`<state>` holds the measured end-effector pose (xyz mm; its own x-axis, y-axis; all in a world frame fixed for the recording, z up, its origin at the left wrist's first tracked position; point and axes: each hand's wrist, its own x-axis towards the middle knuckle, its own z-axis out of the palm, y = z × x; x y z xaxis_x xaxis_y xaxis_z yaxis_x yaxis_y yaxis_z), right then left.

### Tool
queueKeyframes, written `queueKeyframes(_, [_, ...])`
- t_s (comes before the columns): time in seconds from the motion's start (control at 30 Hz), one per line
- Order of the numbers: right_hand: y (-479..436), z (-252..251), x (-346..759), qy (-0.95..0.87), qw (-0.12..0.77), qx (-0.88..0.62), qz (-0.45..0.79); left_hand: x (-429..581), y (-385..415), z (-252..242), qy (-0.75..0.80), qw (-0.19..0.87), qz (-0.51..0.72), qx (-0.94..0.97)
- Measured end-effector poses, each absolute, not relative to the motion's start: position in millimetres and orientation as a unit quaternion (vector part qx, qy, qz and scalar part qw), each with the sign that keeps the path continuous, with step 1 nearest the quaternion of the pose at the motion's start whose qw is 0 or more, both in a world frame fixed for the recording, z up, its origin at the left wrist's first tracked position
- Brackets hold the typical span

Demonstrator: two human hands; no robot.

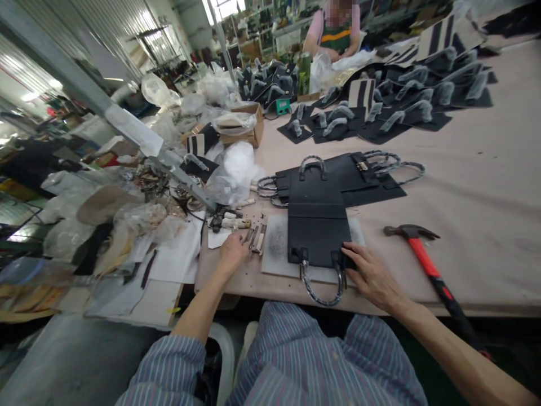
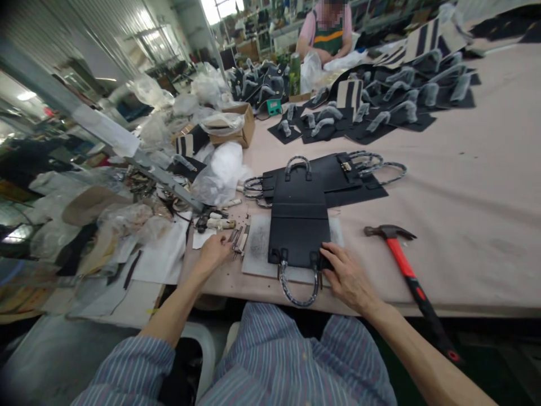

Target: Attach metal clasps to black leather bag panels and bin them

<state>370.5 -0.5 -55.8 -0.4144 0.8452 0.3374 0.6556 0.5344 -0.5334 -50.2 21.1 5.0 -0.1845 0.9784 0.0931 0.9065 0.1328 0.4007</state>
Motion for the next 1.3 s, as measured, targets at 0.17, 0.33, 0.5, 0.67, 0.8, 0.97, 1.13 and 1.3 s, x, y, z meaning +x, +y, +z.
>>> queueKeyframes(0.17, [-3.1, -53.2, 366.4, -0.821, 0.291, -0.462, 0.166, -73.5, 38.9, 7.0, 0.766, 0.183, 0.005, 0.617])
queueKeyframes(0.33, [-3.3, -49.8, 365.7, -0.822, 0.291, -0.462, 0.163, -68.4, 50.8, 14.5, 0.772, 0.297, -0.044, 0.560])
queueKeyframes(0.5, [-5.8, -47.3, 362.7, -0.812, 0.298, -0.471, 0.172, -62.8, 43.3, 30.0, 0.705, 0.522, 0.217, 0.428])
queueKeyframes(0.67, [-8.3, -47.3, 360.5, -0.803, 0.308, -0.480, 0.176, -0.3, 39.5, 31.3, 0.581, 0.563, 0.434, 0.396])
queueKeyframes(0.8, [-8.8, -48.0, 361.7, -0.800, 0.306, -0.483, 0.182, 63.4, 37.9, 12.1, 0.495, 0.575, 0.493, 0.426])
queueKeyframes(0.97, [-8.7, -48.6, 361.5, -0.796, 0.316, -0.483, 0.185, 100.3, 32.3, -11.7, 0.474, 0.534, 0.487, 0.503])
queueKeyframes(1.13, [-7.8, -49.4, 360.7, -0.786, 0.345, -0.473, 0.201, 103.5, 26.5, -20.3, 0.481, 0.497, 0.491, 0.529])
queueKeyframes(1.3, [-7.6, -50.0, 360.7, -0.778, 0.355, -0.474, 0.210, 103.4, 24.1, -22.7, 0.486, 0.471, 0.490, 0.549])
